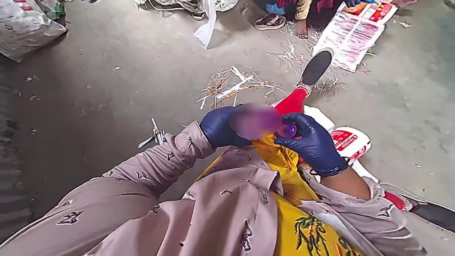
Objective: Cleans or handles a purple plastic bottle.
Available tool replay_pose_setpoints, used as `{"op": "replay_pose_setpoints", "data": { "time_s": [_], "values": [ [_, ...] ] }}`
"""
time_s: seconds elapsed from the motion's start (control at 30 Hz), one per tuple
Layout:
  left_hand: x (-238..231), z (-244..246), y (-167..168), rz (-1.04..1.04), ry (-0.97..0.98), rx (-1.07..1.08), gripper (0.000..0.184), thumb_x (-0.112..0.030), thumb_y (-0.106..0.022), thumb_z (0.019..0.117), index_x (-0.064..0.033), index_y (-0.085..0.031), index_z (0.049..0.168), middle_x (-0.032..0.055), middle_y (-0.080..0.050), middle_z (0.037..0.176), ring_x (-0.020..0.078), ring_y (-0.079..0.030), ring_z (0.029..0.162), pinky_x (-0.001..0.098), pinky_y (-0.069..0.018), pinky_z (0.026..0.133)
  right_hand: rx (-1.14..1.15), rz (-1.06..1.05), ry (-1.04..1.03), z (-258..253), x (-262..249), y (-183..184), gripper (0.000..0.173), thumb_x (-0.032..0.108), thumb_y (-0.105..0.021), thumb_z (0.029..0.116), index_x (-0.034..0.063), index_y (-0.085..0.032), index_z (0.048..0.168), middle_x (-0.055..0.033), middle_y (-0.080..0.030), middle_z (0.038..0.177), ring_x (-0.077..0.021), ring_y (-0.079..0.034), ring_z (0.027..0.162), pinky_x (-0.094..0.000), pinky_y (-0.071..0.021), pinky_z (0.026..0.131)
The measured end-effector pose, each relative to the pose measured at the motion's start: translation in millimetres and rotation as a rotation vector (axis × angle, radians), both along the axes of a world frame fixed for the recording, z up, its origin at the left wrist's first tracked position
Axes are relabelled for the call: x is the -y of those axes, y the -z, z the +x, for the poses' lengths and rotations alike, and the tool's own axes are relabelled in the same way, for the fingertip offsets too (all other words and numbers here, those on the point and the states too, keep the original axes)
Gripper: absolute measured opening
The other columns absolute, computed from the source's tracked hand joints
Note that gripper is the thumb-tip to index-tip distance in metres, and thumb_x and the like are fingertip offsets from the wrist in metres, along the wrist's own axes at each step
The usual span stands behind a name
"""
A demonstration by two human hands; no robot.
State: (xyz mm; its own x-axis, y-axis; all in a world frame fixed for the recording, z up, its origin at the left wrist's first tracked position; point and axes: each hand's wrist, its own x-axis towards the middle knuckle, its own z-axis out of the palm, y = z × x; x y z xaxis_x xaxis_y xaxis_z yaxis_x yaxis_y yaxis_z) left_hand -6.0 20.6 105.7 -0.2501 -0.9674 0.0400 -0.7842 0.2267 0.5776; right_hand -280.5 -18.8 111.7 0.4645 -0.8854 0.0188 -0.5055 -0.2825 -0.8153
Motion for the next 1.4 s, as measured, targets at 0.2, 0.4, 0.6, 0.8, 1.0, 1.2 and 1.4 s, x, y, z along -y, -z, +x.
{"op": "replay_pose_setpoints", "data": {
  "time_s": [0.2, 0.4, 0.6, 0.8, 1.0, 1.2, 1.4],
  "values": [
    [3.7, -3.6, 3.9, 0.063, -0.021, -0.102, 0.084, -0.047, -0.093, 0.0634, -0.0118, -0.061, 0.133, 0.0102, -0.074, 0.111, 0.0259, -0.072, 0.104, 0.0567, -0.0587, 0.089, 0.488, 0.368, 0.197, -42.4, 18.0, 33.1, 0.04, 0.013, -0.064, 0.0773, 0.0198, -0.057, 0.116, 0.0033, -0.063, 0.106, -0.0116, -0.065, 0.09, -0.0351, -0.0605, 0.076],
    [3.0, -6.6, 28.7, 0.16, -0.087, -0.236, 0.089, -0.04, -0.096, 0.0587, -0.0133, -0.059, 0.135, 0.011, -0.074, 0.112, 0.0252, -0.072, 0.105, 0.0563, -0.059, 0.091, 0.17, 0.503, 0.532, -117.2, 42.6, 102.1, 0.022, 0.012, -0.057, 0.0968, 0.0055, -0.057, 0.118, -0.0084, -0.06, 0.108, -0.0187, -0.061, 0.096, -0.0413, -0.0555, 0.08],
    [7.5, -16.6, 45.1, 0.287, -0.07, -0.322, 0.089, -0.035, -0.096, 0.0596, -0.0134, -0.059, 0.137, 0.011, -0.073, 0.116, 0.0246, -0.071, 0.108, 0.0559, -0.058, 0.095, -0.412, 0.396, 0.523, -134.2, 49.2, 154.3, 0.031, 0.021, -0.057, 0.1045, 0.0018, -0.07, 0.125, -0.0236, -0.068, 0.126, -0.0398, -0.062, 0.121, -0.0634, -0.0463, 0.103],
    [17.7, -17.8, 48.1, 0.372, 0.004, -0.371, 0.085, -0.031, -0.097, 0.062, -0.0118, -0.059, 0.136, 0.0121, -0.073, 0.115, 0.0244, -0.071, 0.109, 0.0544, -0.0571, 0.096, -0.877, 0.36, 0.331, -125.9, 50.8, 167.4, 0.035, 0.033, -0.058, 0.1026, 0.0025, -0.074, 0.111, -0.0258, -0.072, 0.113, -0.0456, -0.066, 0.11, -0.0708, -0.047, 0.091],
    [25.7, -12.8, 50.9, 0.436, 0.061, -0.509, 0.084, -0.018, -0.096, 0.0627, -0.0061, -0.059, 0.137, 0.0136, -0.072, 0.12, 0.0216, -0.069, 0.113, 0.0469, -0.0559, 0.1, 0.154, 0.478, 0.529, -83.8, 31.1, 55.3, 0.018, 0.006, -0.044, 0.1064, 0.0046, -0.059, 0.097, 0.0004, -0.06, 0.082, -0.0063, -0.056, 0.071, -0.0239, -0.0516, 0.069],
    [34.0, -18.3, 59.9, 0.479, 0.188, -0.433, 0.085, -0.019, -0.096, 0.0635, -0.0055, -0.058, 0.138, 0.0152, -0.072, 0.12, 0.0242, -0.069, 0.112, 0.0498, -0.0557, 0.099, 0.941, 0.476, 0.097, -78.4, 31.0, 43.0, 0.015, 0.018, -0.056, 0.0988, 0.0178, -0.07, 0.093, 0.0046, -0.073, 0.087, -0.0041, -0.069, 0.079, -0.0232, -0.0587, 0.072],
    [39.7, -26.6, 67.1, 0.507, 0.335, -0.414, 0.081, -0.018, -0.096, 0.0653, -0.0033, -0.06, 0.136, 0.0176, -0.071, 0.12, 0.0274, -0.069, 0.111, 0.0515, -0.0551, 0.099, 0.645, 0.333, -0.189, -54.3, 27.7, 55.4, 0.019, 0.016, -0.074, 0.0849, 0.0143, -0.07, 0.103, 0.0039, -0.069, 0.099, -0.0076, -0.066, 0.089, -0.0291, -0.0574, 0.079]
  ]
}}
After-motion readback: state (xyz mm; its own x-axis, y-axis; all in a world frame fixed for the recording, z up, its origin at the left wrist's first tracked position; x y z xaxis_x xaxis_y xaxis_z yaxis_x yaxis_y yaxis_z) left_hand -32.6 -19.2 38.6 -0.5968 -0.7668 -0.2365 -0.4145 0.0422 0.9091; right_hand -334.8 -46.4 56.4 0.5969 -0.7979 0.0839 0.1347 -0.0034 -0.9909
